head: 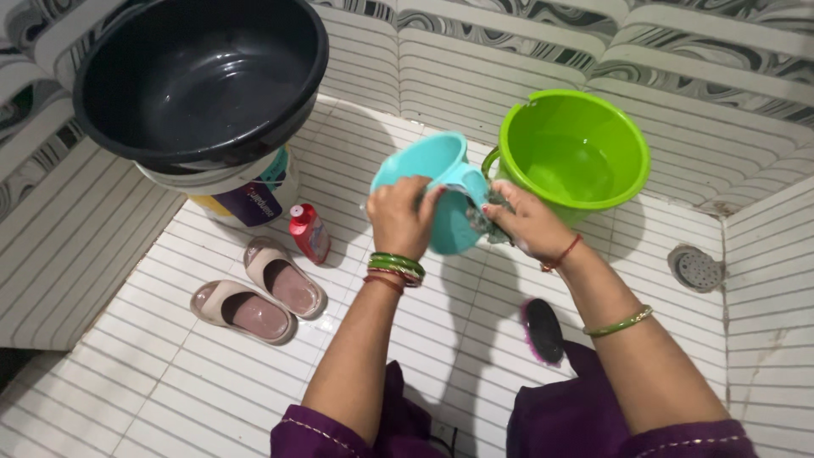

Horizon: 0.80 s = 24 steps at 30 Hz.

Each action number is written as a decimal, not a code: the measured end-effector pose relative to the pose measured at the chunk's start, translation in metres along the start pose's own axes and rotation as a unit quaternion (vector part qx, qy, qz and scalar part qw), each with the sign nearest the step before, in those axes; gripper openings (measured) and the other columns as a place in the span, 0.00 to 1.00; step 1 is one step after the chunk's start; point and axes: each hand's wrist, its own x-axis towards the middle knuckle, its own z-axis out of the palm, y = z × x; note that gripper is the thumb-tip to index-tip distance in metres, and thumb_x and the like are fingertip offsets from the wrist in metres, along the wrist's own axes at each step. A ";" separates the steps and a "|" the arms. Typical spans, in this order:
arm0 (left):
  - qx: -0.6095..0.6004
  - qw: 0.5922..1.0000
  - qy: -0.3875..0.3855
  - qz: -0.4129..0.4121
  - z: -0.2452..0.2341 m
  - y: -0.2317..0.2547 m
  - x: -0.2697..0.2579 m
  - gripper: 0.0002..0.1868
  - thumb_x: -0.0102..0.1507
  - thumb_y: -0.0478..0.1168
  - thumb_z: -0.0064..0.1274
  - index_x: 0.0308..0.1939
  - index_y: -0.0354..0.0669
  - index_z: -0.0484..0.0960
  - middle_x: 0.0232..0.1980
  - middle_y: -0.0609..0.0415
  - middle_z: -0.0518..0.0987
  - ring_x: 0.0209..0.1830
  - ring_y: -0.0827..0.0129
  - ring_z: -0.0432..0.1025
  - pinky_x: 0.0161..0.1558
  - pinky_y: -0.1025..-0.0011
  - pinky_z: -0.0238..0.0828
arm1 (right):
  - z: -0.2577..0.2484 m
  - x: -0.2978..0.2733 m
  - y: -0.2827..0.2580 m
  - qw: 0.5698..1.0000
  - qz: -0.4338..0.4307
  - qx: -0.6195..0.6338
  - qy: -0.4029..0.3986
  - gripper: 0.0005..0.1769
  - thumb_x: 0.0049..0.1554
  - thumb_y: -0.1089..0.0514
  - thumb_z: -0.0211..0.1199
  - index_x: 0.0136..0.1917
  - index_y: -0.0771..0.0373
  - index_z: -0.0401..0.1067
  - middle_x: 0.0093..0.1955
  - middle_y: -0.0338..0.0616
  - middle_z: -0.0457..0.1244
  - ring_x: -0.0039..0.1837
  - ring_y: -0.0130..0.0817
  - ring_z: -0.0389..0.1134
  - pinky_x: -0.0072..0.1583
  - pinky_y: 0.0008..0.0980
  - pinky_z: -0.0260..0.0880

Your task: The person applies liquid soap to a scrubber and washes the inside and outside of a plastic mug by hand over a bathroom floor.

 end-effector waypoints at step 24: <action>0.012 0.997 0.073 0.006 -0.012 -0.017 0.009 0.19 0.51 0.51 0.69 0.30 0.47 0.74 0.31 0.57 0.75 0.34 0.57 0.69 0.46 0.57 0.60 | -0.009 0.003 0.008 0.918 0.068 0.345 0.183 0.11 0.63 0.59 0.54 0.58 0.58 0.70 0.53 0.38 0.67 0.52 0.30 0.70 0.52 0.33 0.73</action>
